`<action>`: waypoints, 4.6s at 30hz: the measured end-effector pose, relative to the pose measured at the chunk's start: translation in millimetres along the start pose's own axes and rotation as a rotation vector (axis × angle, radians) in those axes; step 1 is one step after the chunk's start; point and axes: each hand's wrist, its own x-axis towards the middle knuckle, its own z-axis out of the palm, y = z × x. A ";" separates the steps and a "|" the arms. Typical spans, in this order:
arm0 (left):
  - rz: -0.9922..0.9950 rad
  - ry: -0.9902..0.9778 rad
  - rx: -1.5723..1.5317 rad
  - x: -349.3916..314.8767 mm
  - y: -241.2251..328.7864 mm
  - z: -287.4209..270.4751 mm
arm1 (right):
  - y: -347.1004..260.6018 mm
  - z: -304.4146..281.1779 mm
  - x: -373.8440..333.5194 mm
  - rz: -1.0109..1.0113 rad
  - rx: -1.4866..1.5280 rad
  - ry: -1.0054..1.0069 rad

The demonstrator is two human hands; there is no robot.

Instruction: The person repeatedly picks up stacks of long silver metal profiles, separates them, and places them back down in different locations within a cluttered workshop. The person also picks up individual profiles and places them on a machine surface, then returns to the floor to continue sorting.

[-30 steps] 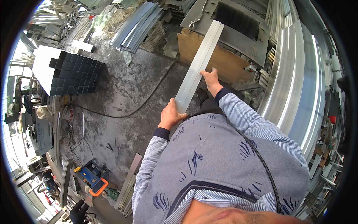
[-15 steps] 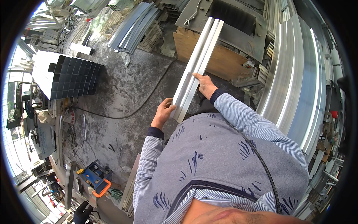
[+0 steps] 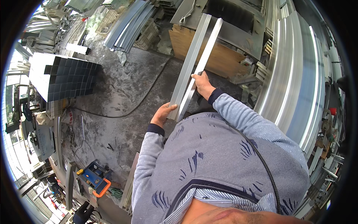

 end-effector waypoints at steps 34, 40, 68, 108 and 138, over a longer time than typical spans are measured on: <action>0.163 -0.009 0.342 65.8 72.1 46.5 | -82.9 26.6 45.3 -0.796 -1.219 0.283; 0.214 -0.037 0.356 174.8 199.4 97.3 | -187.3 -9.8 172.2 -0.797 -1.170 0.453; 0.117 -0.083 0.284 213.5 199.1 91.3 | -184.8 -14.5 196.9 -0.779 -1.217 0.433; 0.193 0.023 0.453 320.6 374.0 188.4 | -337.1 -88.6 363.6 -0.653 -1.448 0.646; 0.300 0.336 0.797 76.6 34.1 25.4 | -74.3 39.3 77.2 -0.455 -1.296 0.167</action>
